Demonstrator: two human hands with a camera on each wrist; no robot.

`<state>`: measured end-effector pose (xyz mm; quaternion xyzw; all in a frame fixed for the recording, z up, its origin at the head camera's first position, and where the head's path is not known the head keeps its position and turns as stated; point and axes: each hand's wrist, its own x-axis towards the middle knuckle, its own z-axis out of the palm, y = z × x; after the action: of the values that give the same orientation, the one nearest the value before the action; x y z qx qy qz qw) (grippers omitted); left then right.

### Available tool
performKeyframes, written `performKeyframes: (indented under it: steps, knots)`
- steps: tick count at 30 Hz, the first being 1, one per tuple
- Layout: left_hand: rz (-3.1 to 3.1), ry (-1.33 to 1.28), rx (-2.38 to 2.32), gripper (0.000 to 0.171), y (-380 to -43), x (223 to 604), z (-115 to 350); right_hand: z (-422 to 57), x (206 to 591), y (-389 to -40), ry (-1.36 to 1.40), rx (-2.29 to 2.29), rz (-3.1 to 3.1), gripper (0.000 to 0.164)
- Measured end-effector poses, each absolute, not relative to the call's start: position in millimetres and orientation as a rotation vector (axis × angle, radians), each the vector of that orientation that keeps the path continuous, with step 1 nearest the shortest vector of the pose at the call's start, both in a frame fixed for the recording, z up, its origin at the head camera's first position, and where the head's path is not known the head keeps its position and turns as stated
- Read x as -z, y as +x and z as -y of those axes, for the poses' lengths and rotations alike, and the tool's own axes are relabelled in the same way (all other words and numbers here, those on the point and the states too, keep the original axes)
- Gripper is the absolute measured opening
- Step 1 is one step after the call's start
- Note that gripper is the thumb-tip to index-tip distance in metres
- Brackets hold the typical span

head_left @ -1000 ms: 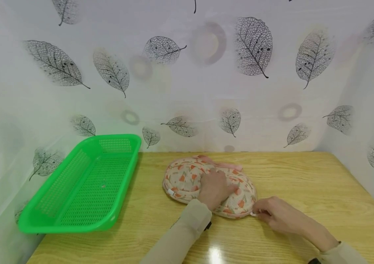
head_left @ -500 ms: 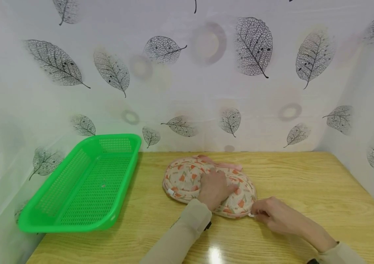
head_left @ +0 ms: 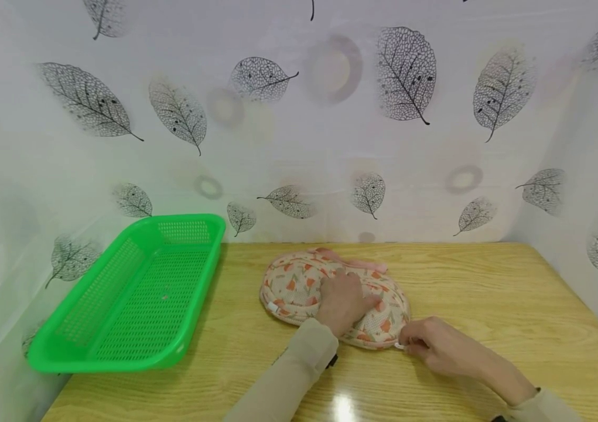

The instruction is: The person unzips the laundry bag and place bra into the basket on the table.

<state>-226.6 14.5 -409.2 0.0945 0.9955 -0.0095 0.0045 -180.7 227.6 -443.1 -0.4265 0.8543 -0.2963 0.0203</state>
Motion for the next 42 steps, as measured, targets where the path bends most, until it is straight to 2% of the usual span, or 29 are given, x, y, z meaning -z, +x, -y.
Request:
performKeyframes:
  steps: [42]
  knots:
    - [-3.138,0.308,0.013,0.067,-224.6,408.9,-13.0,-218.8,446.1,-179.8,-1.424,0.977,-2.613,0.024]
